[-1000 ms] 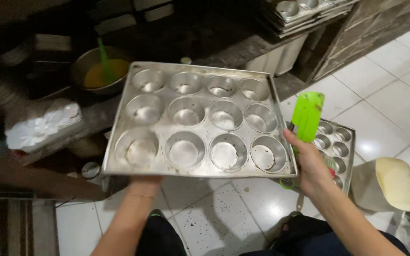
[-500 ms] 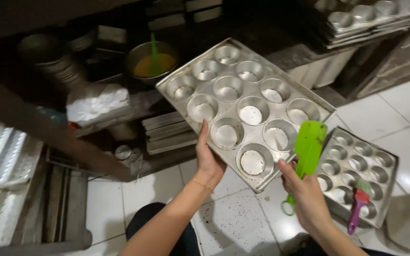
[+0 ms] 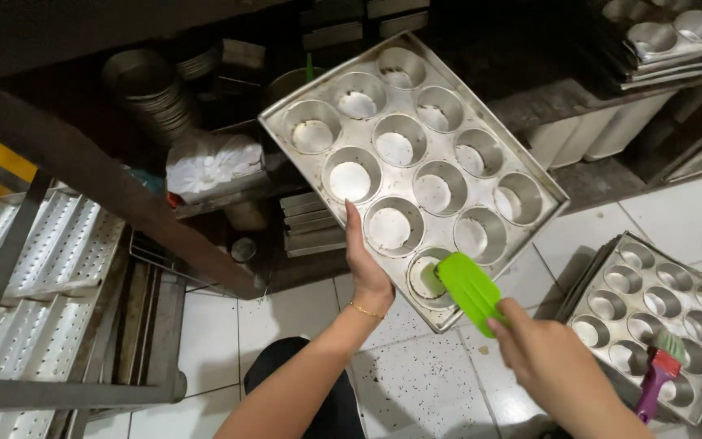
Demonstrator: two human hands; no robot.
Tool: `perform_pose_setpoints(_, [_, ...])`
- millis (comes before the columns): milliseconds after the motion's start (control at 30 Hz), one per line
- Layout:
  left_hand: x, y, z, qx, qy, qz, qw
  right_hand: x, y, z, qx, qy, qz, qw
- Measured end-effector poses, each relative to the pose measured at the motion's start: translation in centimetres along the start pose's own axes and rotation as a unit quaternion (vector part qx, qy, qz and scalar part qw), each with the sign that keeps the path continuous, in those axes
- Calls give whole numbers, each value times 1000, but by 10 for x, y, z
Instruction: Scraping and scrubbing cupcake baking trays using a spatula and a scouring pad.
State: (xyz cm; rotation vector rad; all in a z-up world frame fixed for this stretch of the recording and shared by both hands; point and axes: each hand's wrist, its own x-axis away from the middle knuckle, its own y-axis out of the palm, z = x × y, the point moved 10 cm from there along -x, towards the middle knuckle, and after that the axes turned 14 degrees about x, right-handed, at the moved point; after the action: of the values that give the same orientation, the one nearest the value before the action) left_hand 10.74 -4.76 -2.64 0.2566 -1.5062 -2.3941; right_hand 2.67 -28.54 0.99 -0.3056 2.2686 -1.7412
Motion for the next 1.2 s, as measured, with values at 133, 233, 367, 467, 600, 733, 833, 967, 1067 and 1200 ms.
perform_pose_setpoints(133, [2,-10,-3,-15,27,-2,1000,-7,7,-12,-44,49,-133,989])
perform_pose_setpoints(233, [6,-14,-4,-7,46,-8,999,-11,27,-7,-151,87,-207,963])
perform_pose_setpoints(367, [12,-22,-3,-10,53,-10,998,-11,52,-10,-283,114,-249,919])
perform_pose_setpoints(467, [18,-25,1,-38,70,-27,996,-8,60,-17,-321,124,-263,901])
perform_pose_setpoints(600, [24,-26,5,-65,75,-61,993,-6,51,-30,-279,111,-256,919])
perform_pose_setpoints(733, [23,-16,8,-33,43,-75,996,-11,46,-22,-113,6,-154,982])
perform_pose_setpoints(833, [22,-10,9,-19,31,-87,996,-13,19,-38,71,-86,-84,990])
perform_pose_setpoints(967, [27,6,4,9,-21,-148,989,-15,-5,-47,182,-158,-28,970])
perform_pose_setpoints(1067, [30,7,-7,0,-70,-183,981,-11,-21,-60,250,-220,12,943])
perform_pose_setpoints(1200, [10,-22,-24,-40,-92,-129,987,-1,-39,-71,315,-278,70,905])
